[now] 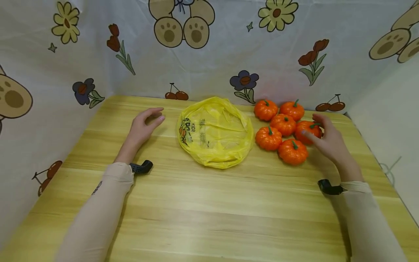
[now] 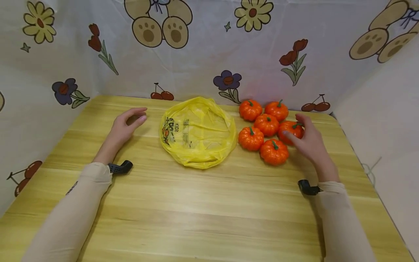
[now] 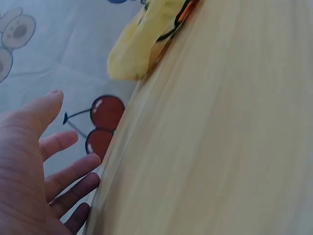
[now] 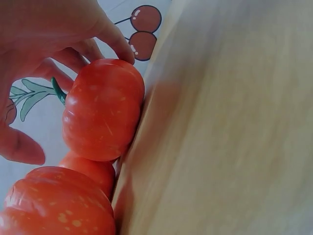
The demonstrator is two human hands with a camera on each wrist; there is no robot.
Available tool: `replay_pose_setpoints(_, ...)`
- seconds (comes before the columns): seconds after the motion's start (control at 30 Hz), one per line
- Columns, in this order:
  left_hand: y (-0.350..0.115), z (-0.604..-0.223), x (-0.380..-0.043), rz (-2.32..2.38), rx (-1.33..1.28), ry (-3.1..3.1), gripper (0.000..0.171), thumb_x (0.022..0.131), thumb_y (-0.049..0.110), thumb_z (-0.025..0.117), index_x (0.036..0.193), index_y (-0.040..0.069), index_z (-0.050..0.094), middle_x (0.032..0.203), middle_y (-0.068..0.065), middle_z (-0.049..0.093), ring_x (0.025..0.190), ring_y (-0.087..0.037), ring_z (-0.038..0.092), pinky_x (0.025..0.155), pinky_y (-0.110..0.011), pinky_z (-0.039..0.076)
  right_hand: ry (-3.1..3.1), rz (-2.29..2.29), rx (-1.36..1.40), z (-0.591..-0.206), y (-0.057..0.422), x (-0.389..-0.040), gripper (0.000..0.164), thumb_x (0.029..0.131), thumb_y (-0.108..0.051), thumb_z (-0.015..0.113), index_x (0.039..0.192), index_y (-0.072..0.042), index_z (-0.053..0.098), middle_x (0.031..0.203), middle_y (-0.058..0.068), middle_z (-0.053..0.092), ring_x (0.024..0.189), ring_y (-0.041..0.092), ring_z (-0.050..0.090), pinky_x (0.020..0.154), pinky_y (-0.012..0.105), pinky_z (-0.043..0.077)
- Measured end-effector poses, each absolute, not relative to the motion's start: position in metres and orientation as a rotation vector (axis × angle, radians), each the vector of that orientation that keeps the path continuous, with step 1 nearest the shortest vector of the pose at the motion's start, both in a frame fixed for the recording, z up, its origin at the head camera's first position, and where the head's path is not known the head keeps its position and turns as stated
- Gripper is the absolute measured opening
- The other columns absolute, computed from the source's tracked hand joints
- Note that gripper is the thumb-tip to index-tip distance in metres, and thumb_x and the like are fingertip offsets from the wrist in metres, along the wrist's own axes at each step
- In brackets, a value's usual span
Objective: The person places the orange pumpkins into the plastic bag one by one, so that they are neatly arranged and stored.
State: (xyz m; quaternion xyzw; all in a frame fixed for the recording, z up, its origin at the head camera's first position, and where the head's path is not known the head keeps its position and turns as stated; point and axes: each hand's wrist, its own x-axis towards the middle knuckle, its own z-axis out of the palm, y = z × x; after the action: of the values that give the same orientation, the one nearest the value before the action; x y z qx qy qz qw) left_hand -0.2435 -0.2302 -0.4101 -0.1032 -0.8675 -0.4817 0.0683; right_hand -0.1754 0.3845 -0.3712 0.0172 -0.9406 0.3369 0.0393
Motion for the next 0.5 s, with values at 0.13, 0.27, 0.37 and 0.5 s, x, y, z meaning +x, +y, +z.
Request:
replay_pose_setpoints(0.13, -0.212, -0.411, -0.248, -1.472, -0.392, -2.612, 0.046, 0.104, 0.037, 0.067, 0.146, 0.019, 0.064, 0.129, -0.013, 0.068, 0.128, -0.03, 0.058, 0.118, -0.051, 0.036, -2.896, 1.008, 0.056, -0.375, 0.386, -0.174, 0.078, 0.104, -0.035, 0.064, 0.164, -0.002, 0.025, 0.161, 0.034, 0.036, 0.146, 0.054, 0.036, 0.114, 0.071, 0.032)
replay_pose_setpoints(0.27, -0.201, -0.411, -0.248, -1.438, -0.485, -2.631, 0.043, 0.104, 0.033, 0.068, 0.145, 0.021, 0.065, 0.118, -0.013, 0.07, 0.118, -0.028, 0.056, 0.109, -0.049, 0.038, -2.928, 0.979, 0.048, -0.38, 0.388, -0.173, 0.076, 0.103, -0.03, 0.065, 0.163, -0.001, 0.027, 0.158, 0.036, 0.039, 0.141, 0.054, 0.039, 0.11, 0.071, 0.034)
replay_pose_setpoints(0.37, -0.197, -0.411, -0.248, -1.421, -0.549, -2.636, 0.042, 0.103, 0.03, 0.07, 0.144, 0.021, 0.066, 0.111, -0.013, 0.072, 0.11, -0.026, 0.055, 0.101, -0.047, 0.037, -2.95, 0.952, 0.035, -0.381, 0.388, -0.174, 0.076, 0.103, -0.031, 0.065, 0.163, -0.003, 0.029, 0.154, 0.034, 0.042, 0.136, 0.051, 0.043, 0.106, 0.053, 0.042)
replay_pose_setpoints(0.5, -0.191, -0.41, -0.248, -1.441, -0.621, -2.624, 0.042, 0.102, 0.027, 0.072, 0.143, 0.018, 0.068, 0.107, -0.011, 0.074, 0.105, -0.024, 0.054, 0.096, -0.044, 0.036, -2.955, 0.919, 0.036, -0.379, 0.389, -0.175, 0.077, 0.101, -0.032, 0.068, 0.162, -0.005, 0.031, 0.148, 0.033, 0.046, 0.126, 0.047, 0.048, 0.089, 0.024, 0.035)
